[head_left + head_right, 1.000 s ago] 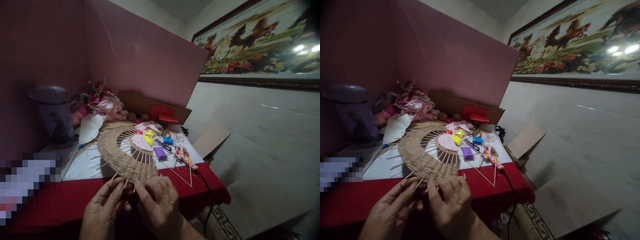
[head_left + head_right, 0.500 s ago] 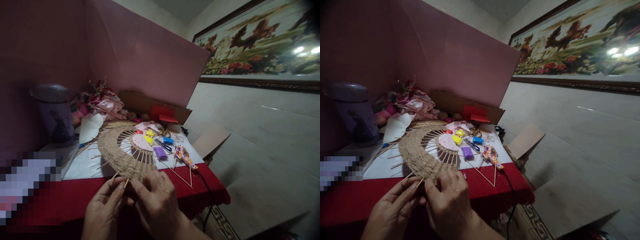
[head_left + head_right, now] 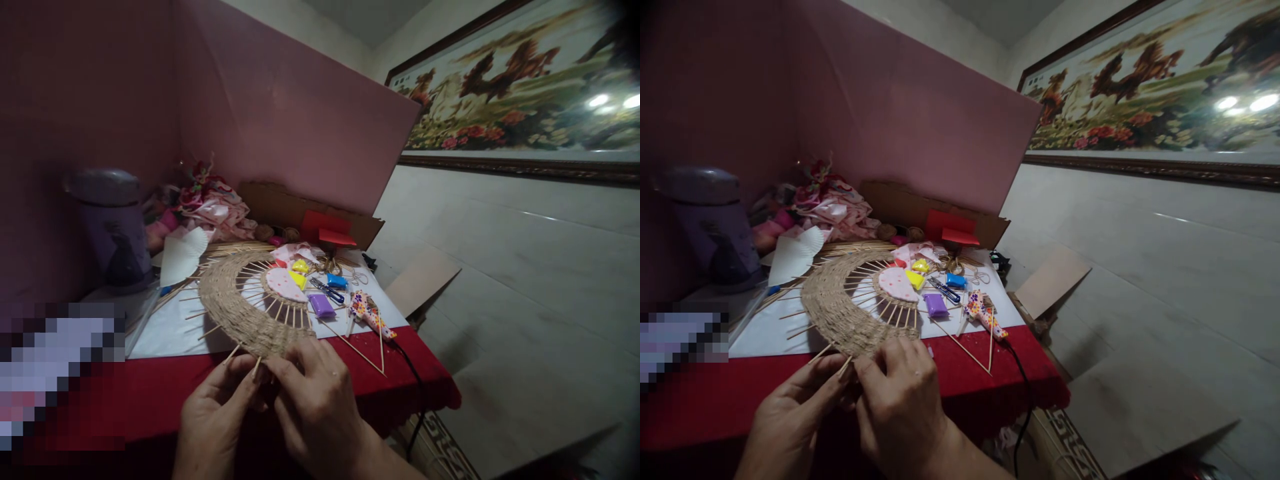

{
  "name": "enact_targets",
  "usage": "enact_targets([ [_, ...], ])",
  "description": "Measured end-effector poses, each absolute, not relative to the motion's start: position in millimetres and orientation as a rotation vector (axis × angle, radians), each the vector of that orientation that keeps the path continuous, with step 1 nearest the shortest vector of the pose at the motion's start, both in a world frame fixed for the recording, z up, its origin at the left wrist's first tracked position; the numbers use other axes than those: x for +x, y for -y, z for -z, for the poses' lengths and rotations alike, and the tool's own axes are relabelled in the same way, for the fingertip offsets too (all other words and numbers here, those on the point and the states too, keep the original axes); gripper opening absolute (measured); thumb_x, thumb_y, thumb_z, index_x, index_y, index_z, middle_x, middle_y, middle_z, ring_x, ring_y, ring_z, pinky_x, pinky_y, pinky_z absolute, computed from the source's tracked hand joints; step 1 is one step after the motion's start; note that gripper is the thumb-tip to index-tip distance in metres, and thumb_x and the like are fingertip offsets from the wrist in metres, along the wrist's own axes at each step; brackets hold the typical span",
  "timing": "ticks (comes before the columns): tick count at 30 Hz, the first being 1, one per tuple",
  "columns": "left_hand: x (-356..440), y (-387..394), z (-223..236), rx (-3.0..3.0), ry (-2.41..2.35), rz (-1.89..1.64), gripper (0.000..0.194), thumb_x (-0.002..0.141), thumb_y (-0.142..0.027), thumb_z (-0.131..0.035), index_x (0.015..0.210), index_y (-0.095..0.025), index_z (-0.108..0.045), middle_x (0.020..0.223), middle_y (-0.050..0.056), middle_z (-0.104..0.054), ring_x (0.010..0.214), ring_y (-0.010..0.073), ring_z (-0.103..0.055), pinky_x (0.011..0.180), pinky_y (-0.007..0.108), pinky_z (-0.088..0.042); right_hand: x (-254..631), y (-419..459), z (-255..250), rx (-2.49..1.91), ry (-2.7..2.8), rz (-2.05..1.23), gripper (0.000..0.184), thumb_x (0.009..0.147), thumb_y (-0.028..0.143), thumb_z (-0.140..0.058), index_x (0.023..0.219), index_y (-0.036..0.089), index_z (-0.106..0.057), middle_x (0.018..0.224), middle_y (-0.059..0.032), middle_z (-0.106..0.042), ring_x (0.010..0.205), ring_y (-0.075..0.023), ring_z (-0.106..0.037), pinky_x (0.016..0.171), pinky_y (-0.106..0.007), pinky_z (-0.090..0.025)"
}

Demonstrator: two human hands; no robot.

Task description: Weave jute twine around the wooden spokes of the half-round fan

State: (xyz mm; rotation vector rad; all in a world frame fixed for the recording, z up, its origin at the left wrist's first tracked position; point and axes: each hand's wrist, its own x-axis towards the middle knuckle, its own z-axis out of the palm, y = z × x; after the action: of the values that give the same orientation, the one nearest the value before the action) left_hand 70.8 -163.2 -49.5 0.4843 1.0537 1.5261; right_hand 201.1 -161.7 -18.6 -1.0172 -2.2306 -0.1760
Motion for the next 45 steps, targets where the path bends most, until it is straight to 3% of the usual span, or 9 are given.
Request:
enact_targets([
  [4, 72, 163, 51, 0.571, -1.026, -1.515, 0.035, 0.041, -0.028, -0.087, 0.069, -0.014, -0.071, 0.065, 0.003, -0.068, 0.058, 0.0132, -0.06, 0.051, 0.018, -0.05, 200, 161, 18, -1.011, 2.224, 0.183, 0.026, 0.075, 0.013, -0.047, 0.096, 0.015, -0.062, 0.086, -0.0093, -0.054, 0.079, -0.0225, -0.046, 0.064, -0.034, -0.036],
  [10, 75, 164, 46, 0.438, -1.054, -1.58, 0.041, 0.034, -0.027, -0.088, 0.07, -0.017, -0.071, 0.069, 0.002, -0.07, 0.059, 0.0137, -0.061, 0.05, 0.017, -0.049, 200, 161, 17, -1.012, 2.228, 0.171, 0.026, 0.074, 0.013, -0.046, 0.095, 0.015, -0.062, 0.086, -0.0094, -0.055, 0.079, -0.0229, -0.047, 0.065, -0.035, -0.037],
  [21, 72, 164, 49, 0.588, -1.118, -1.526, 0.035, 0.041, -0.033, -0.086, 0.063, -0.014, -0.068, 0.059, 0.001, -0.064, 0.048, 0.0104, -0.053, 0.043, 0.018, -0.044, 201, 161, 19, -1.011, 2.197, 0.137, 0.032, 0.076, 0.013, -0.044, 0.104, 0.015, -0.059, 0.089, -0.0093, -0.057, 0.082, -0.0231, -0.048, 0.07, -0.037, -0.04],
  [27, 72, 162, 50, 0.519, -1.118, -1.564, 0.039, 0.039, -0.031, -0.087, 0.068, -0.015, -0.066, 0.061, 0.0, -0.064, 0.05, 0.0113, -0.056, 0.044, 0.018, -0.045, 199, 162, 19, -0.977, 2.177, 0.148, 0.023, 0.077, 0.014, -0.043, 0.092, 0.016, -0.06, 0.083, -0.0075, -0.055, 0.079, -0.0211, -0.048, 0.067, -0.034, -0.039],
  [35, 67, 161, 54, 0.627, -1.104, -1.596, 0.036, 0.052, -0.032, -0.082, 0.08, -0.016, -0.066, 0.069, 0.001, -0.067, 0.058, 0.0124, -0.058, 0.051, 0.018, -0.049, 200, 162, 17, -0.959, 2.222, 0.178, 0.03, 0.075, 0.014, -0.045, 0.101, 0.016, -0.059, 0.083, -0.0074, -0.056, 0.076, -0.0211, -0.048, 0.063, -0.034, -0.036],
  [38, 65, 164, 49, 0.546, -1.099, -1.582, 0.042, 0.049, -0.026, -0.083, 0.086, -0.016, -0.066, 0.075, 0.003, -0.069, 0.055, 0.0131, -0.059, 0.05, 0.02, -0.051, 200, 161, 20, -0.941, 2.166, 0.159, 0.034, 0.073, 0.011, -0.044, 0.104, 0.014, -0.056, 0.087, -0.008, -0.057, 0.079, -0.0212, -0.049, 0.067, -0.035, -0.039],
  [41, 62, 166, 40, 0.346, -1.042, -1.571, 0.05, 0.042, -0.014, -0.081, 0.09, -0.015, -0.066, 0.093, 0.007, -0.071, 0.071, 0.0205, -0.066, 0.057, 0.024, -0.055, 200, 161, 24, -0.927, 2.114, 0.146, 0.034, 0.072, 0.009, -0.045, 0.104, 0.014, -0.056, 0.088, -0.0087, -0.057, 0.079, -0.0212, -0.05, 0.067, -0.035, -0.04],
  [45, 60, 165, 34, 0.234, -0.913, -1.541, 0.039, 0.054, -0.015, -0.074, 0.092, -0.018, -0.066, 0.107, 0.009, -0.068, 0.095, 0.0274, -0.064, 0.068, 0.032, -0.058, 203, 164, 31, -0.889, 2.07, 0.154, 0.033, 0.073, 0.008, -0.047, 0.104, 0.015, -0.056, 0.085, -0.008, -0.056, 0.076, -0.0197, -0.05, 0.063, -0.033, -0.041],
])
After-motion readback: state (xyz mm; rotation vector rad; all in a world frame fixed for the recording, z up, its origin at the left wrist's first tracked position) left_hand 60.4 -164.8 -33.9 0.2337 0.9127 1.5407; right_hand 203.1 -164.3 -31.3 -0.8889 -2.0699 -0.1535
